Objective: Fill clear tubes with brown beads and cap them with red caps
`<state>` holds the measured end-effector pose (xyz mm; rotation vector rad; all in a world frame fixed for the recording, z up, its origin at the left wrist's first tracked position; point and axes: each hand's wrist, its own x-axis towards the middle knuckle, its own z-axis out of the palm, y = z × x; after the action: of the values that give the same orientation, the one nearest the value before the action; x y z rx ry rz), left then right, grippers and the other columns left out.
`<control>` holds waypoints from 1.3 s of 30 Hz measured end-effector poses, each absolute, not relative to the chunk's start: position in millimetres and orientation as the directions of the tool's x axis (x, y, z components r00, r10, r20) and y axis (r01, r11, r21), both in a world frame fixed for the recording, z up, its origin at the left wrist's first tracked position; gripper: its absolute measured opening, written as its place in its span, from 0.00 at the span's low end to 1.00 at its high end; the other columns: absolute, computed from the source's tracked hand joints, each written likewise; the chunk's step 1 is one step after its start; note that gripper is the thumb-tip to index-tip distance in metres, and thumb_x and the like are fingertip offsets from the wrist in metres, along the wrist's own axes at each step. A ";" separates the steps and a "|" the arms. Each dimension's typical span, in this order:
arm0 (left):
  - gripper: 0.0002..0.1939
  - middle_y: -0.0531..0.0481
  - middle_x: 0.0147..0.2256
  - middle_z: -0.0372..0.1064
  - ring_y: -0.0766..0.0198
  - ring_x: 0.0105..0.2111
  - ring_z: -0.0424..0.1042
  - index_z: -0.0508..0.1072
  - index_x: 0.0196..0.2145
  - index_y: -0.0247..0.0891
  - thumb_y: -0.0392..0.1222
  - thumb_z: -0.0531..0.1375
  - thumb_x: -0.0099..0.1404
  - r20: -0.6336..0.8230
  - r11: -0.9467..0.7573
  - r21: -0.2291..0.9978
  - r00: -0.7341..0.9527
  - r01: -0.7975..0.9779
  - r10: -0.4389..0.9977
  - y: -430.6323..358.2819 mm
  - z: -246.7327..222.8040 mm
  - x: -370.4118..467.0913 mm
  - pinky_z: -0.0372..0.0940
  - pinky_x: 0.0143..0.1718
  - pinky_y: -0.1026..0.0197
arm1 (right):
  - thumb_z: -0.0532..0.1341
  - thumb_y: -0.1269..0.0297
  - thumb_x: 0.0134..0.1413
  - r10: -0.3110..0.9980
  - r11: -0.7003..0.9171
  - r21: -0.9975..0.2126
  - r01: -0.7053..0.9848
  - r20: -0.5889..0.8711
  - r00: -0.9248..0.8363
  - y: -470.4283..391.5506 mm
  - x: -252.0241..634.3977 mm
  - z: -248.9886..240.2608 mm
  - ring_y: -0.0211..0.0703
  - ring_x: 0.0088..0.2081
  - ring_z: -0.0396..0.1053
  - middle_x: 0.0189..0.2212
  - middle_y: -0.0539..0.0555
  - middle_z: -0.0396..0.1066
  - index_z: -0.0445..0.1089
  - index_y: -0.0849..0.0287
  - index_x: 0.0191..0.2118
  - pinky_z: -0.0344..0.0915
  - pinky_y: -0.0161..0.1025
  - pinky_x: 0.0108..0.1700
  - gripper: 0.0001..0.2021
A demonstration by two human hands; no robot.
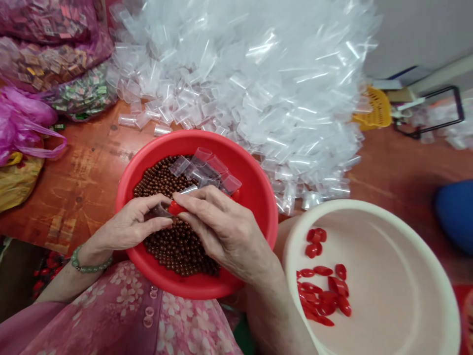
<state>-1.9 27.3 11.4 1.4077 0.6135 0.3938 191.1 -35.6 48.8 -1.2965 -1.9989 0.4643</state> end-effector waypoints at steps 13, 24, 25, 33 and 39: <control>0.07 0.54 0.32 0.69 0.69 0.31 0.66 0.71 0.42 0.35 0.37 0.57 0.67 -0.157 0.128 0.987 0.774 0.099 0.614 28.2 9.4 -1.4 0.61 0.36 0.65 | 0.59 0.75 0.61 0.919 0.391 -0.538 0.747 0.276 -0.282 -32.9 193.2 61.0 0.37 0.38 0.73 0.39 0.56 0.72 0.71 0.58 0.52 0.71 0.31 0.40 0.15; 0.05 0.52 0.35 0.72 0.68 0.35 0.69 0.72 0.40 0.35 0.34 0.58 0.65 -0.163 0.146 0.985 0.763 0.092 0.626 31.7 10.0 0.1 0.62 0.40 0.65 | 0.58 0.71 0.62 0.930 0.357 -0.530 0.769 0.124 -0.346 -34.5 220.6 67.3 0.39 0.34 0.74 0.38 0.54 0.73 0.71 0.52 0.55 0.70 0.34 0.32 0.17; 0.06 0.52 0.35 0.72 0.69 0.35 0.69 0.72 0.40 0.35 0.34 0.58 0.65 -0.162 0.165 0.983 0.769 0.075 0.619 32.2 10.7 0.3 0.62 0.40 0.65 | 0.59 0.72 0.61 0.936 0.349 -0.557 0.754 0.162 -0.313 -32.7 216.9 67.5 0.39 0.34 0.74 0.38 0.53 0.73 0.71 0.51 0.55 0.71 0.34 0.34 0.18; 0.09 0.53 0.35 0.70 0.68 0.35 0.66 0.74 0.42 0.35 0.37 0.60 0.63 -0.194 0.373 0.927 0.784 -0.050 0.589 32.1 12.1 1.0 0.61 0.41 0.64 | 0.63 0.77 0.56 0.920 0.348 -0.732 0.585 0.388 -0.062 -23.9 172.9 45.7 0.40 0.38 0.74 0.39 0.52 0.76 0.72 0.48 0.53 0.73 0.37 0.39 0.21; 0.13 0.53 0.32 0.67 0.69 0.31 0.65 0.71 0.47 0.35 0.39 0.58 0.65 -0.217 0.348 0.937 0.789 0.004 0.575 31.6 9.8 -1.6 0.62 0.37 0.64 | 0.61 0.75 0.59 0.928 0.301 -0.735 0.607 0.374 -0.007 -28.0 161.0 30.9 0.42 0.39 0.74 0.39 0.55 0.75 0.72 0.52 0.52 0.74 0.41 0.40 0.18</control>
<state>-1.6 31.6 9.8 1.1699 0.5791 0.3976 161.0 -28.0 30.9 -1.4011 -1.7106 0.4688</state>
